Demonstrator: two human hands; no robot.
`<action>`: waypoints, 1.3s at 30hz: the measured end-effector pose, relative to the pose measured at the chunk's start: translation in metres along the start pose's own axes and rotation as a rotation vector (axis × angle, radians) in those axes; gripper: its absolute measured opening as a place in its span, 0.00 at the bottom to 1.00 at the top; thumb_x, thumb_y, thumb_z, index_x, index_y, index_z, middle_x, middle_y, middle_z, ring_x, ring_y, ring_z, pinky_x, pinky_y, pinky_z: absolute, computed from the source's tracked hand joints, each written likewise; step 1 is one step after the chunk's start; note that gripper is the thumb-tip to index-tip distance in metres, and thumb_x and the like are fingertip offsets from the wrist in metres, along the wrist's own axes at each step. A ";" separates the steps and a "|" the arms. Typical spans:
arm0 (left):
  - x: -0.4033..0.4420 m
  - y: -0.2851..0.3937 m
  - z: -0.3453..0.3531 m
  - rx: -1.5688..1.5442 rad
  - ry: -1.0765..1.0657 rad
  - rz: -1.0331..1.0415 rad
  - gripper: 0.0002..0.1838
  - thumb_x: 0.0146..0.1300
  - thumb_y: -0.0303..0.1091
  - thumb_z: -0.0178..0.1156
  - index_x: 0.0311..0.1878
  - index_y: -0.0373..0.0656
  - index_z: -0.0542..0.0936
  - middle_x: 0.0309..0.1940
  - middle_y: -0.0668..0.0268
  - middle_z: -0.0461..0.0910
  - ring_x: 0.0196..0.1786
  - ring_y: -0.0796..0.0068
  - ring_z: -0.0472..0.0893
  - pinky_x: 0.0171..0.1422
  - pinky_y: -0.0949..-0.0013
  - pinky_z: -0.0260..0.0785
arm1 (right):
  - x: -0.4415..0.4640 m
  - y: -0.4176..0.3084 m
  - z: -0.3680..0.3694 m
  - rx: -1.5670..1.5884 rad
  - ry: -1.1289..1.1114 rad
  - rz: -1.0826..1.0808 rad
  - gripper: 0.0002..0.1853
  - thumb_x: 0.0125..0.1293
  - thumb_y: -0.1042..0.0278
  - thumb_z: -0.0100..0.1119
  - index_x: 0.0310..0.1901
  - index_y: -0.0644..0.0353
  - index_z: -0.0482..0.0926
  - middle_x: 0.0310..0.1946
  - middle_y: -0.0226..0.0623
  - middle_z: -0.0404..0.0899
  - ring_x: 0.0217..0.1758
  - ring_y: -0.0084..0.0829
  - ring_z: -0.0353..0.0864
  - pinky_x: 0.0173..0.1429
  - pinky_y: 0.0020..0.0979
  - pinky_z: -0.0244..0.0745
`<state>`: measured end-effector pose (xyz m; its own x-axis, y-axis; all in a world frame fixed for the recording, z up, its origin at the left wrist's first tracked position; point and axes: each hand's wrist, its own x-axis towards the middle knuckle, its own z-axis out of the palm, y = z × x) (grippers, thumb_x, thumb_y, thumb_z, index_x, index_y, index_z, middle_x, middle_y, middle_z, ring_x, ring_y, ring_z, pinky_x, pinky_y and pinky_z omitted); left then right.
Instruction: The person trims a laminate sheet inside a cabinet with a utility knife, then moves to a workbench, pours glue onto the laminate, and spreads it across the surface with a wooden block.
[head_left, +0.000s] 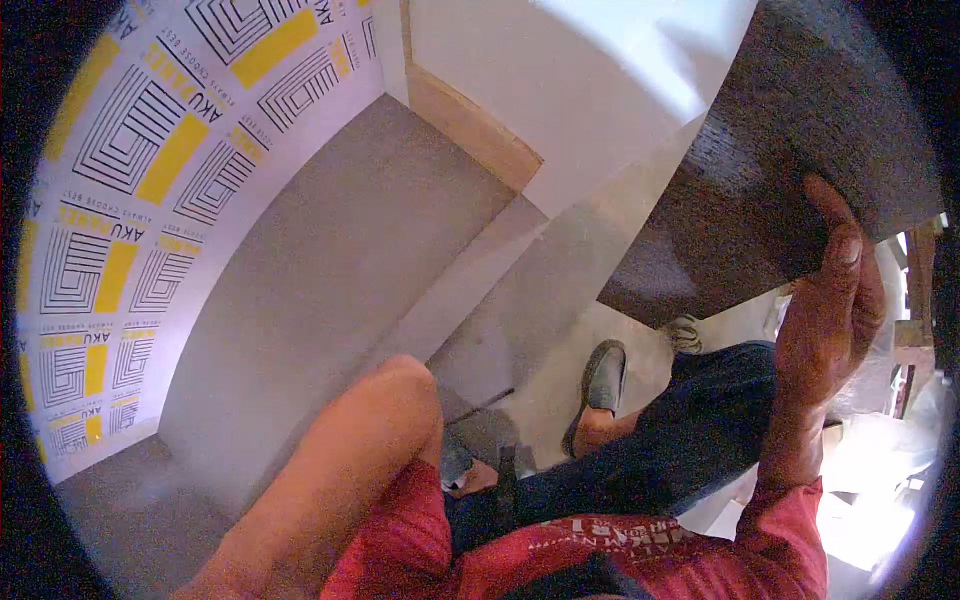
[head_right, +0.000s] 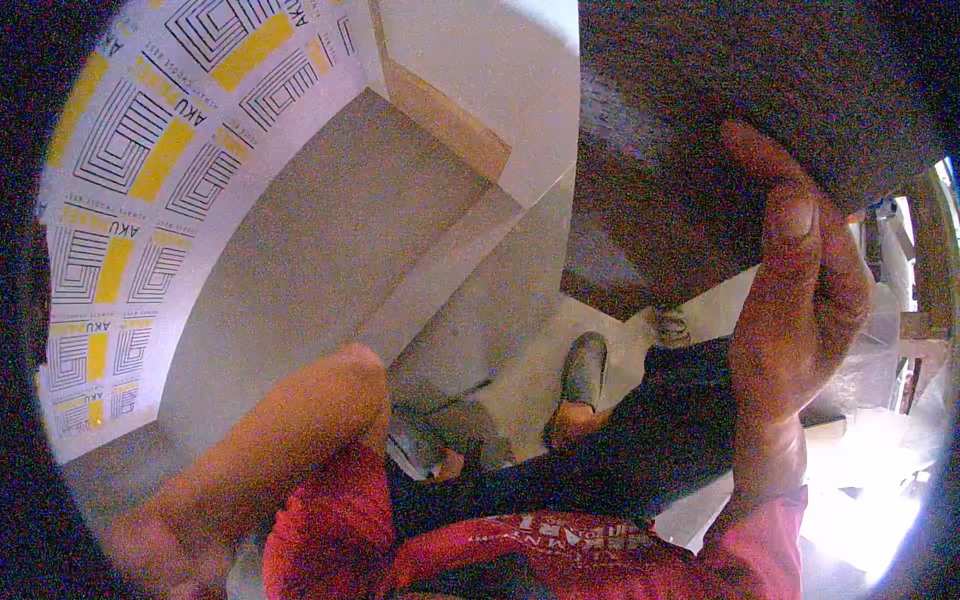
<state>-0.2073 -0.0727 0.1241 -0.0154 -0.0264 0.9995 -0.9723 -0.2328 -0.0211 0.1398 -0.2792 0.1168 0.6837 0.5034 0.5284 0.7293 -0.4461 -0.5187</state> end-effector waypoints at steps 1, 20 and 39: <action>-0.001 0.001 0.001 -0.455 -0.007 -0.072 0.07 0.70 0.30 0.64 0.48 0.40 0.82 0.51 0.65 0.86 0.57 0.73 0.83 0.65 0.70 0.77 | 0.000 0.000 0.002 0.012 -0.004 -0.001 0.25 0.83 0.54 0.49 0.60 0.69 0.84 0.41 0.31 0.83 0.34 0.20 0.68 0.49 0.23 0.65; -0.079 -0.157 -0.027 0.700 0.663 -0.373 0.27 0.72 0.41 0.62 0.68 0.38 0.72 0.62 0.59 0.80 0.66 0.65 0.78 0.72 0.60 0.70 | -0.003 0.007 0.001 0.106 -0.085 -0.104 0.14 0.77 0.68 0.60 0.56 0.65 0.86 0.55 0.41 0.87 0.63 0.30 0.80 0.71 0.33 0.70; -0.066 -0.262 -0.017 -0.323 0.902 -0.561 0.25 0.57 0.26 0.72 0.59 0.40 0.78 0.45 0.61 0.87 0.43 0.72 0.86 0.48 0.69 0.78 | 0.072 -0.044 0.083 0.587 -0.373 0.014 0.26 0.72 0.79 0.52 0.72 0.68 0.67 0.66 0.45 0.76 0.60 0.36 0.82 0.58 0.31 0.78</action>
<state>0.0441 0.0067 0.0635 0.4091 0.7515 0.5176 -0.9078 0.2774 0.3147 0.1549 -0.1620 0.1217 0.5617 0.7682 0.3073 0.5141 -0.0330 -0.8571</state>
